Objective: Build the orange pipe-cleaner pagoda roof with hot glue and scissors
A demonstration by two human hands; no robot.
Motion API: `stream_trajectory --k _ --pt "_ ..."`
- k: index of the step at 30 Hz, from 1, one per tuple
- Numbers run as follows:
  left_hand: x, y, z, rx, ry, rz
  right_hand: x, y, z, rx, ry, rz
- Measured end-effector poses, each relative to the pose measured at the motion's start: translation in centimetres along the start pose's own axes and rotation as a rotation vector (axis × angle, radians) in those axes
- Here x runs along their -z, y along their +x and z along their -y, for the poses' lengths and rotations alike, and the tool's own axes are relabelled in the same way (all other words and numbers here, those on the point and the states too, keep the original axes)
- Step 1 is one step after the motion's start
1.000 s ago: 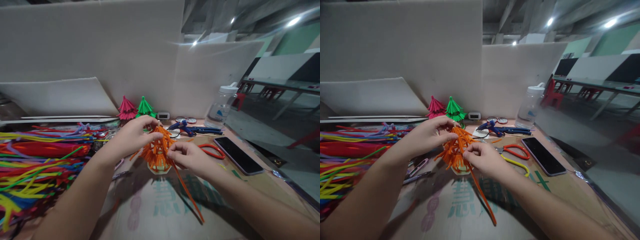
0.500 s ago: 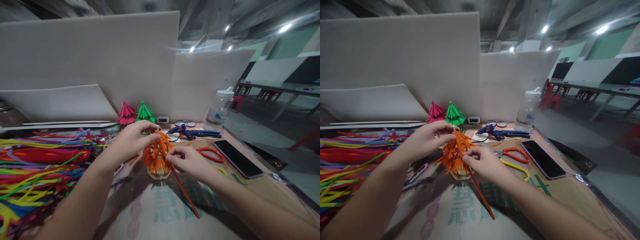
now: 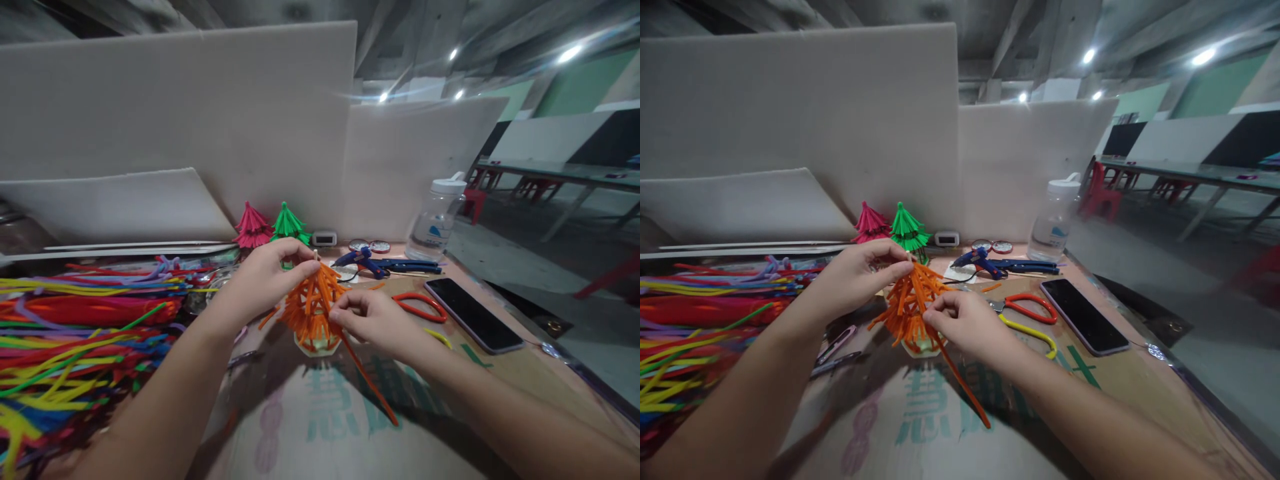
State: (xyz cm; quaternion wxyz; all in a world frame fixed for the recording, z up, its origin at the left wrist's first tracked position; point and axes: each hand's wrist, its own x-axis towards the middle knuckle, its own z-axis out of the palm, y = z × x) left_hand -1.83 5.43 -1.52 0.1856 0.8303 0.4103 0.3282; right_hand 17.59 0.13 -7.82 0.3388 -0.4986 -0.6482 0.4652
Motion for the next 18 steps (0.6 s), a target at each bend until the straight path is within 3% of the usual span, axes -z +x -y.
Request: stream_trajectory --k 5,8,13,18 --pt "-0.1 0.1 0.1 -0.023 -0.006 -0.024 2.4 -0.6 1.1 0.074 -0.188 0.091" --pt "-0.2 0.3 0.2 -0.030 -0.029 -0.044 5.1 -1.2 0.6 0.164 -0.424 0.041" --pt "-0.2 0.5 0.8 -0.037 -0.086 -0.028 8.6 -1.6 -4.5 0.070 -0.958 -0.023" --pt "0.3 -0.2 1.3 -0.008 -0.065 -0.069 9.6 -1.2 -8.1 -0.004 -1.051 0.082"
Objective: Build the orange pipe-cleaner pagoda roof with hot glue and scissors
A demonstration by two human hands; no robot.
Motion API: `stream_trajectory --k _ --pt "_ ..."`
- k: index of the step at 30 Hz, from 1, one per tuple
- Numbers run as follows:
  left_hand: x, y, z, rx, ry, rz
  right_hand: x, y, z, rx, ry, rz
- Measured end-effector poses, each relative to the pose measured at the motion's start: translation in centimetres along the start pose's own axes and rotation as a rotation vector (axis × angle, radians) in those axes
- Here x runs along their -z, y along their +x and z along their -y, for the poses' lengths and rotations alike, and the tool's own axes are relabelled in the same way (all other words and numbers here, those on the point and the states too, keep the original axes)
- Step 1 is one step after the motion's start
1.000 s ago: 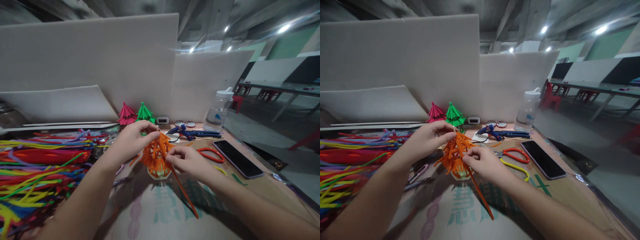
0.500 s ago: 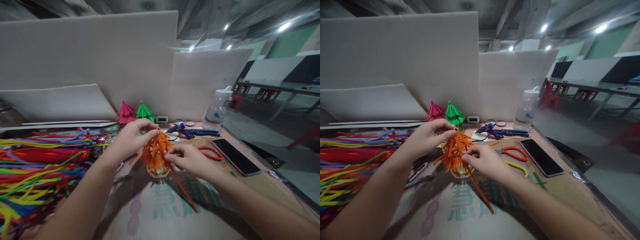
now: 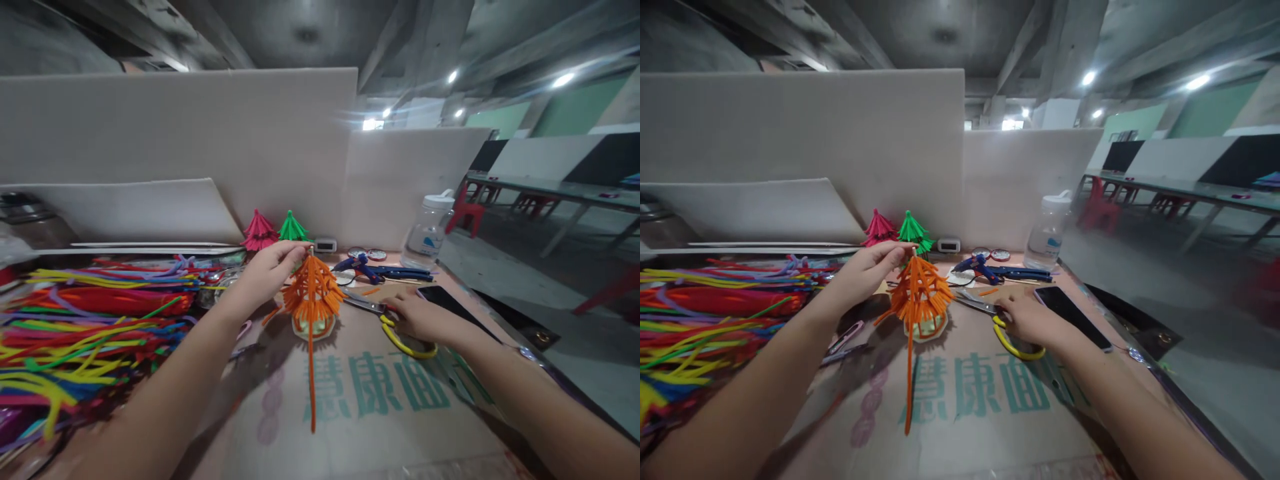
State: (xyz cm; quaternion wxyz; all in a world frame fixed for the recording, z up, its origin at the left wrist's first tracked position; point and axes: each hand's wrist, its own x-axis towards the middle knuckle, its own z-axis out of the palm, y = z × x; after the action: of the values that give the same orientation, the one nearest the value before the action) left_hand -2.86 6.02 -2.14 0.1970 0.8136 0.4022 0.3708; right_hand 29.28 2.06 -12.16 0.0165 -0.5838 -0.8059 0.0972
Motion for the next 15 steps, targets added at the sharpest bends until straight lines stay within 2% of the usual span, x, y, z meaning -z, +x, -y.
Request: stream_trajectory --k 4,7,12,15 --pt "1.1 -1.7 0.3 0.076 0.151 -0.072 -0.3 0.1 0.0 -0.011 0.018 -0.011" --pt "1.9 -3.1 1.0 0.152 0.235 -0.041 -0.6 0.1 0.1 -0.033 0.041 -0.034" --pt "2.1 -4.5 2.3 0.190 0.097 0.082 -0.5 -0.3 0.0 -0.083 0.096 -0.064" --pt "1.9 -4.6 2.7 0.176 0.099 0.069 0.7 -1.1 -0.3 -0.120 0.123 -0.080"
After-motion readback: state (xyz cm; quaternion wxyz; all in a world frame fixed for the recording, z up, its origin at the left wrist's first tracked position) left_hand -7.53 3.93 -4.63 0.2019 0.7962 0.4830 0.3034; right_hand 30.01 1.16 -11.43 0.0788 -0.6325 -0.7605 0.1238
